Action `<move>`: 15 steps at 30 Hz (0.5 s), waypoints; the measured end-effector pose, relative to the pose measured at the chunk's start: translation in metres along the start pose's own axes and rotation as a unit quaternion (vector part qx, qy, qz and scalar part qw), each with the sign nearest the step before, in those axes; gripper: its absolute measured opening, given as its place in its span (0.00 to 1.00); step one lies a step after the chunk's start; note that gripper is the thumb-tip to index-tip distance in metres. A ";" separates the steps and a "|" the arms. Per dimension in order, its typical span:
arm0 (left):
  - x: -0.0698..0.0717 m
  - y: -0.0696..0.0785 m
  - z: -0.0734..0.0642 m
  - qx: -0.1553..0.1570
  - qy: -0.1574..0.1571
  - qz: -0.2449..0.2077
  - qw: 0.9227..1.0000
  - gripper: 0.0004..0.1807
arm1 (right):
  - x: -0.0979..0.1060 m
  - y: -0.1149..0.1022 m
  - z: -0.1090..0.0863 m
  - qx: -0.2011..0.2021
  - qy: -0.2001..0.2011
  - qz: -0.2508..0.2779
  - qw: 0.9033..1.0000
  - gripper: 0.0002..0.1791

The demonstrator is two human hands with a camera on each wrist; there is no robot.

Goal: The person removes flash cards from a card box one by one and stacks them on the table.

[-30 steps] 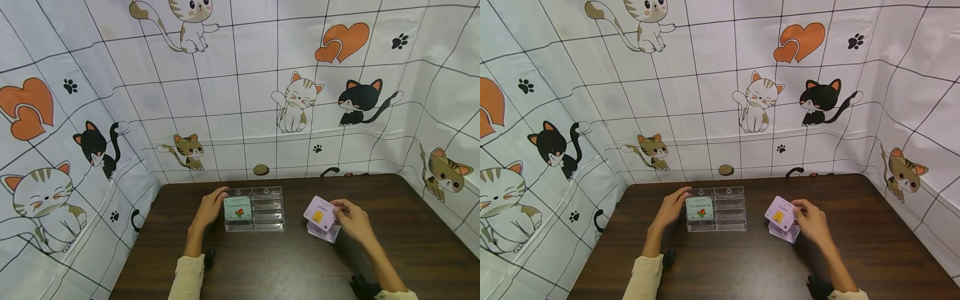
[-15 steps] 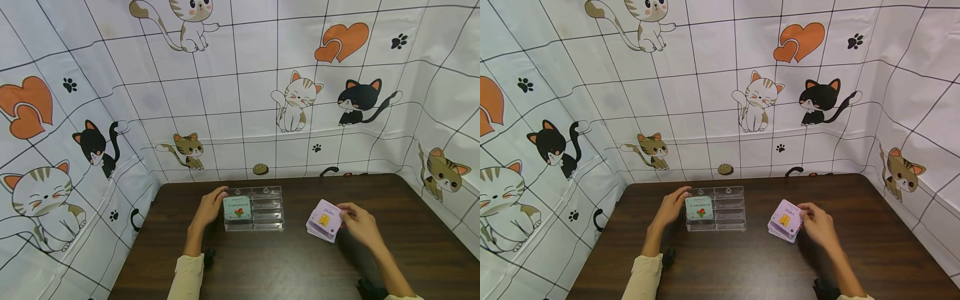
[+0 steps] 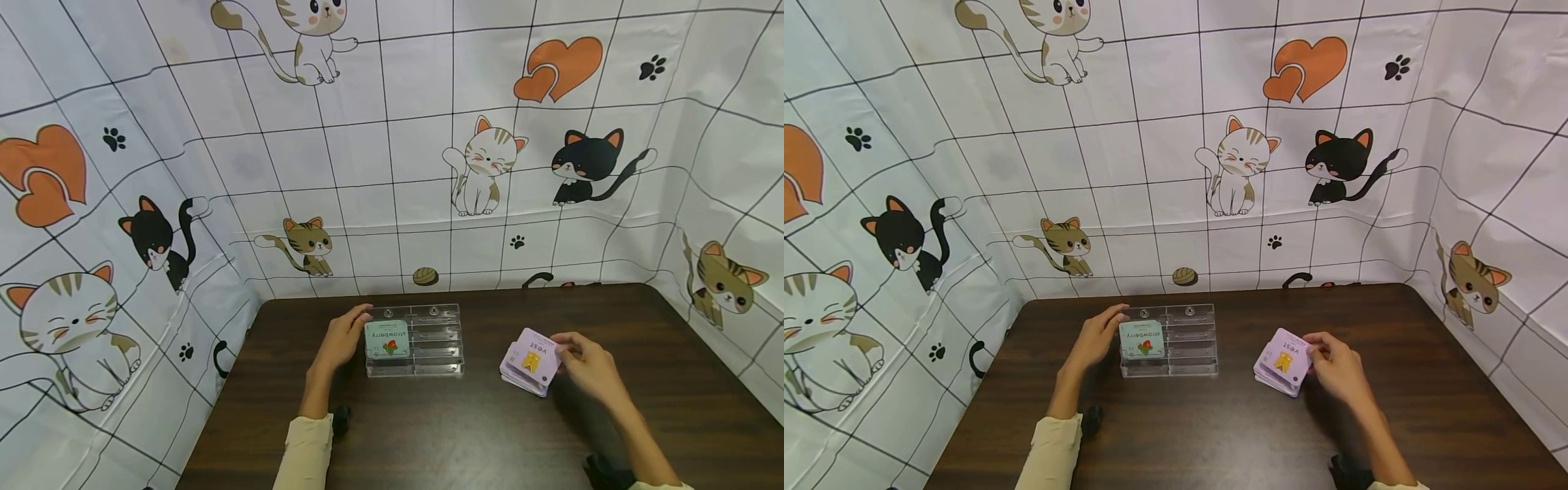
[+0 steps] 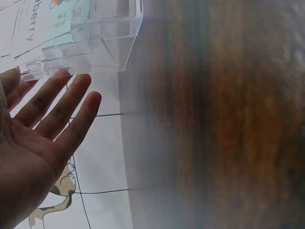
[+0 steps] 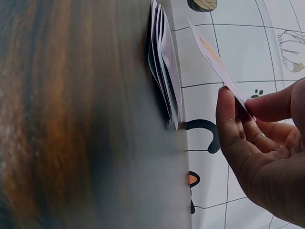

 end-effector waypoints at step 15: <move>0.000 -0.002 0.000 -0.003 -0.002 0.004 1.000 0.22 | -0.006 -0.003 0.001 0.037 0.008 -0.065 0.997 0.12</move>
Point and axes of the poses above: each hand's wrist, its own z-axis towards the middle knuckle, its own x-axis out of the back of the hand, y = z × x, the point moved 10 cm from there along z, towards the middle knuckle, and after that the axes turned 6 degrees about y, right-handed, at the moved point
